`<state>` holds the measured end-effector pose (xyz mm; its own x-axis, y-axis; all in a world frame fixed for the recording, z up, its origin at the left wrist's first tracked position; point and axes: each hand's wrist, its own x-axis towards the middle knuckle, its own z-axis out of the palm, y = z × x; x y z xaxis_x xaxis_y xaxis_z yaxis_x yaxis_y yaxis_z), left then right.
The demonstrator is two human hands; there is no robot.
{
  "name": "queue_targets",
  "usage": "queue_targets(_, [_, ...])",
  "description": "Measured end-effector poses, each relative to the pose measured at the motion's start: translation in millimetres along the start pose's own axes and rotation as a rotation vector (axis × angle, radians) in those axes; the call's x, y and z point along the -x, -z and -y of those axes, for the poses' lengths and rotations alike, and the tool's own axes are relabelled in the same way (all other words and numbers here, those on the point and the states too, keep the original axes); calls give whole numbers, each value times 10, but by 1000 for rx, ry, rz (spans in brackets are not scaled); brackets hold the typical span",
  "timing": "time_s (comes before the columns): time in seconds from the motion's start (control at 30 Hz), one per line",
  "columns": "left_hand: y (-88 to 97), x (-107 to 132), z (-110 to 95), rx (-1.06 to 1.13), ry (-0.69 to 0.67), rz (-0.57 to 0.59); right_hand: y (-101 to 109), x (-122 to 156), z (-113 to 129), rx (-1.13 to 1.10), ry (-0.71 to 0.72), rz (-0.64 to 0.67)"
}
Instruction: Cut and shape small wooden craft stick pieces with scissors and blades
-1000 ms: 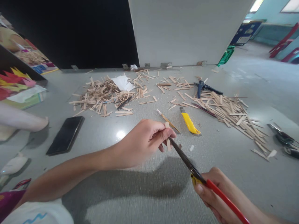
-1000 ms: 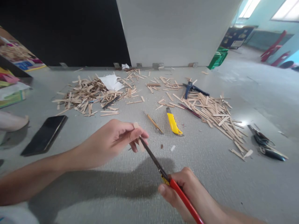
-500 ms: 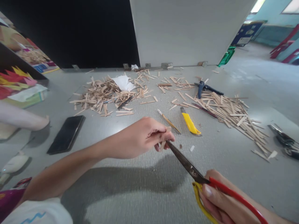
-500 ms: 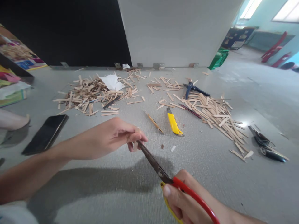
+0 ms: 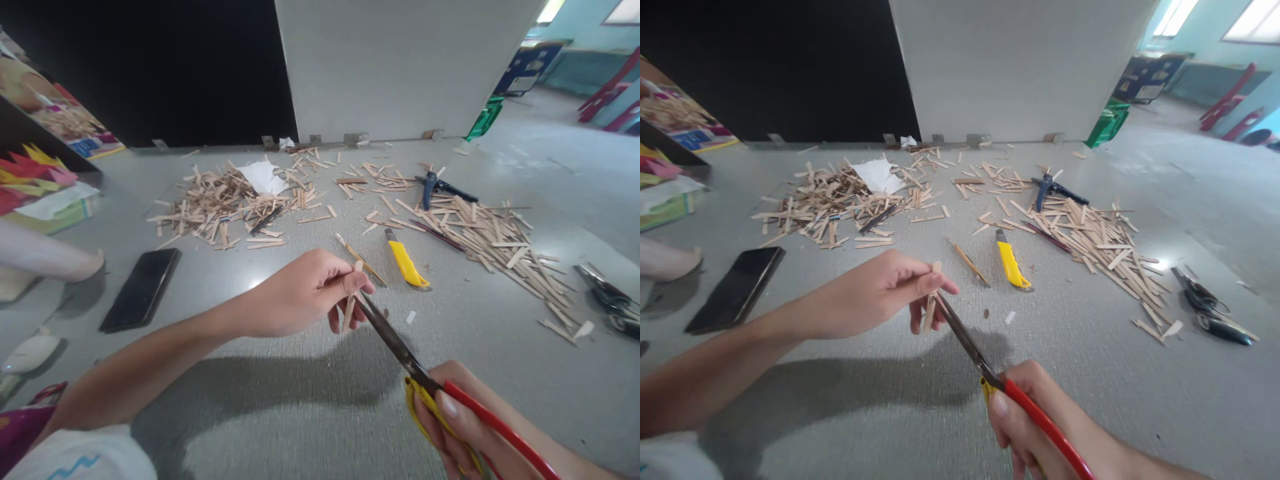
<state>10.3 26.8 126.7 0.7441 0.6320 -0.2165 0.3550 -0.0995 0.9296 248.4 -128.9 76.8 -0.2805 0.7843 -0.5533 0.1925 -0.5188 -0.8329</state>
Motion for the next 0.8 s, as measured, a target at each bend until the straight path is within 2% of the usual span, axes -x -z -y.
queue_targets(0.43, [-6,-16,49,-63,-26,-17,2,-48,-55,66,-133,15])
queue_targets(0.63, [5,28,-32,-32,4,50,0,-171,-77,131,-74,19])
queue_targets(0.8, [-31,33,-8,-305,-83,-60,-3,-237,-93,106,-34,44])
